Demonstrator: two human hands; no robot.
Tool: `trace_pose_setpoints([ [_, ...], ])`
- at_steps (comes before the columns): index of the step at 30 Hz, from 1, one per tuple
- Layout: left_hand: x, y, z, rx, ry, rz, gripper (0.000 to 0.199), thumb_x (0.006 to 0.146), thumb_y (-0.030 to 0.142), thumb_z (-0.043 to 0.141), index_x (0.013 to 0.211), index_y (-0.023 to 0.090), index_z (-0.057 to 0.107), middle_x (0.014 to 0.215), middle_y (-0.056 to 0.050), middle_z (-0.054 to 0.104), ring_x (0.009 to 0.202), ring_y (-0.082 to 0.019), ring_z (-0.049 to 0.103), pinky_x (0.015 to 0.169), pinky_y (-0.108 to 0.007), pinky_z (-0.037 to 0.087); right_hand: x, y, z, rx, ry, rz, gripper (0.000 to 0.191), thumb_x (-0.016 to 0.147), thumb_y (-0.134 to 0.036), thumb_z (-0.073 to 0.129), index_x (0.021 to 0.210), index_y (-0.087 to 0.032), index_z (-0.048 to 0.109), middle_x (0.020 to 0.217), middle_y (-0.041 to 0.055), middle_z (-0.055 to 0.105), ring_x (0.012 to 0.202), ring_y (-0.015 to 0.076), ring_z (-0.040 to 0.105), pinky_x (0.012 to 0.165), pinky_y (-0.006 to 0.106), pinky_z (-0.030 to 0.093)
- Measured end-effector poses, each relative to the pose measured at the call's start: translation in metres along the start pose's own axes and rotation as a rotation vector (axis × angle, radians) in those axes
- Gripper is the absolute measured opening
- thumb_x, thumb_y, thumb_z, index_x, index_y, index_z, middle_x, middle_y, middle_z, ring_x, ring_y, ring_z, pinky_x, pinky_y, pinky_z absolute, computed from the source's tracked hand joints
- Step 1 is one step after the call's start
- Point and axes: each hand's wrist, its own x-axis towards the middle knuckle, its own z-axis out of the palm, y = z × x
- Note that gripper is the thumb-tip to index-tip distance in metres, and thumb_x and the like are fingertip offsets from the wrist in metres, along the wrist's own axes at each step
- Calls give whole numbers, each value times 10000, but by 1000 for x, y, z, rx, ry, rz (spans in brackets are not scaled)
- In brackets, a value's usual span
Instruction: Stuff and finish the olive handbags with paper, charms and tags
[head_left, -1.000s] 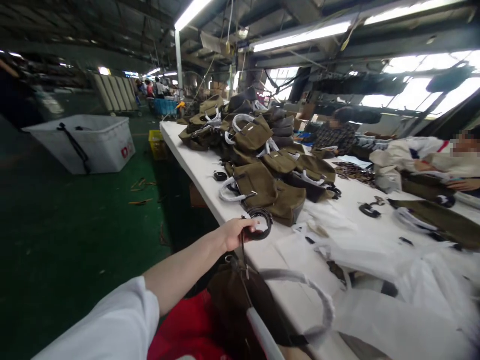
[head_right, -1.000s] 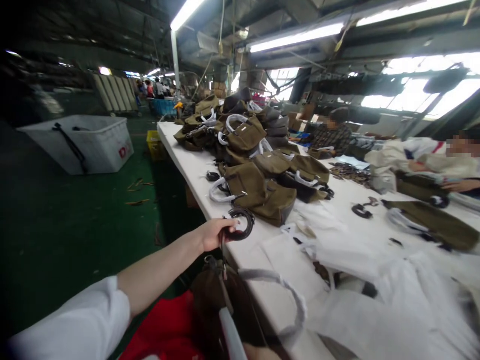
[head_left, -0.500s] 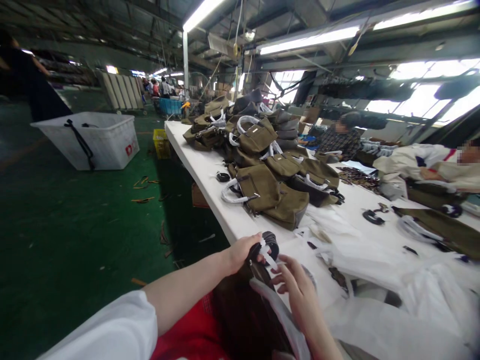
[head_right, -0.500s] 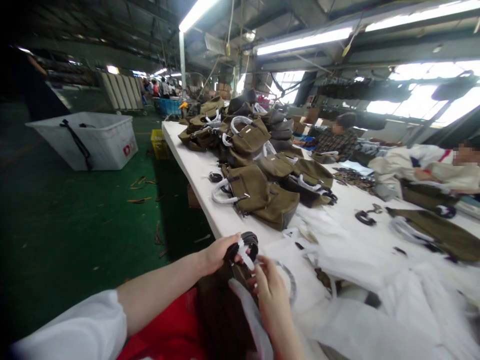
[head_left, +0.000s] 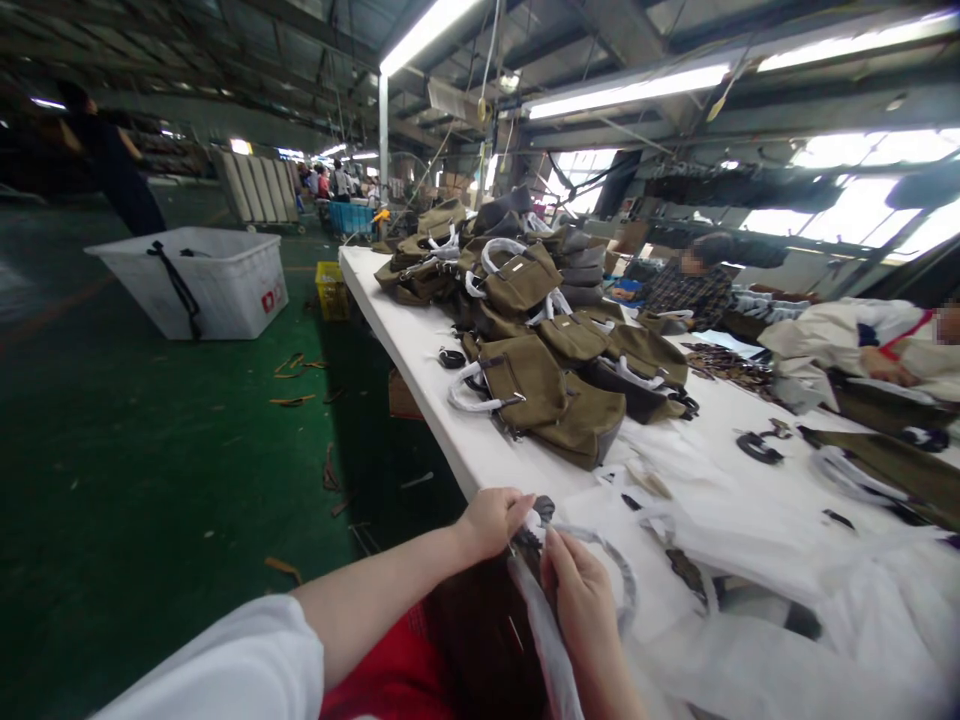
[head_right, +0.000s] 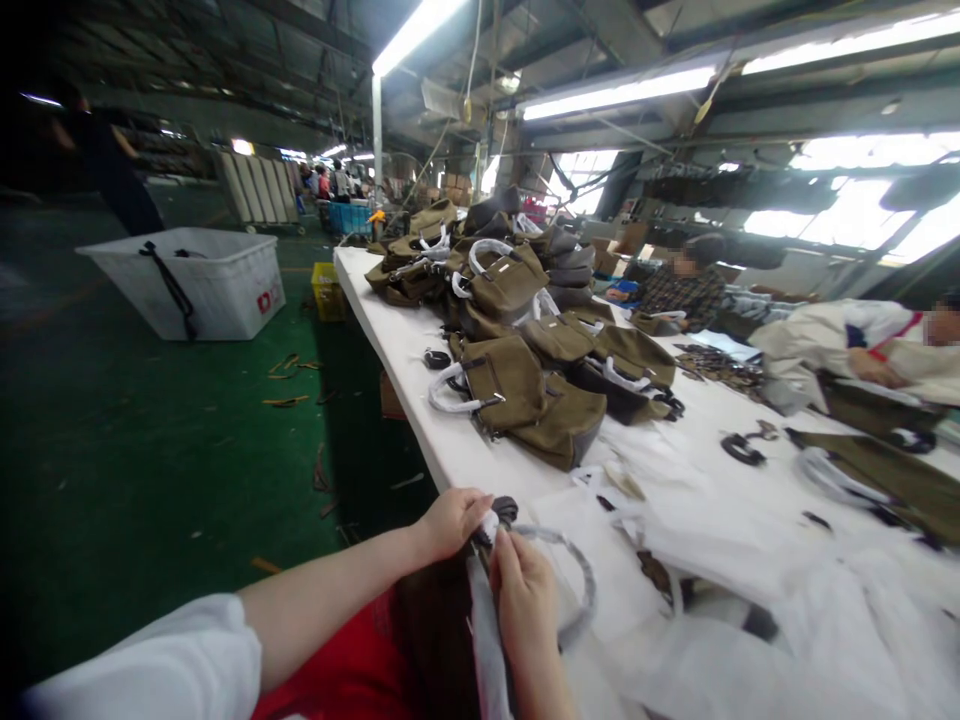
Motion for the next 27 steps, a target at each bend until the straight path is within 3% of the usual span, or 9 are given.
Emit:
trace_pose_setpoints([
  [4,-3,-3,7,375,36,266,497,963,495,228,757,168,539,695,-91,602,692,-223,583,731,-367,446,-2,-4,-6,73,19,8,566,835,-668,523,509,-213,434,452,-42,398,446,107,368,468,267,300],
  [8,-9,-9,12,576,-6,491,473,964,489,248,871,139,553,753,-120,650,723,-255,628,734,-392,476,-6,-11,-11,-7,-8,-44,584,838,-677,507,493,-213,426,450,-33,402,445,108,379,468,266,309],
  [13,-13,-1,3,513,-4,457,413,877,558,470,913,153,543,804,-114,653,754,-256,620,761,-387,466,-9,-22,-16,-144,-133,-155,575,878,-649,454,507,-210,424,473,-25,420,465,114,408,482,262,320],
  [15,-9,10,-6,331,41,328,369,908,529,452,900,170,536,786,-82,629,729,-218,587,725,-345,440,-7,-22,-19,-175,-97,-207,550,904,-615,432,533,-209,443,494,-23,442,487,121,431,506,262,342],
  [17,-2,20,-15,-32,78,153,419,912,589,436,848,182,515,683,-23,560,641,-166,522,659,-298,406,0,-18,-23,-201,98,-266,448,884,-586,496,660,-202,550,626,3,559,621,153,536,625,274,422],
  [19,6,27,-24,-501,45,-3,495,860,675,478,806,183,489,562,42,435,558,-127,446,614,-267,375,11,-9,-25,-189,305,-281,410,797,-574,626,955,-196,621,951,64,658,907,222,606,849,339,457],
  [20,9,29,-27,-715,1,-60,521,827,698,517,795,179,486,525,64,378,537,-116,423,607,-257,368,17,-4,-25,-144,350,-258,542,737,-574,686,1111,-194,587,1135,102,634,1059,261,583,950,387,432],
  [23,13,30,-32,-1083,-150,-151,539,757,678,643,798,155,520,501,77,344,540,-103,420,619,-239,363,30,4,-19,136,228,-82,863,633,-590,753,1328,-191,433,1376,168,517,1246,320,510,1042,471,400],
  [27,8,30,-32,-1104,-228,-140,523,747,643,686,743,144,530,525,59,386,560,-95,422,638,-241,370,30,-4,-5,342,-46,20,642,674,-547,753,1176,-196,559,1176,121,673,1128,302,608,976,438,474],
])
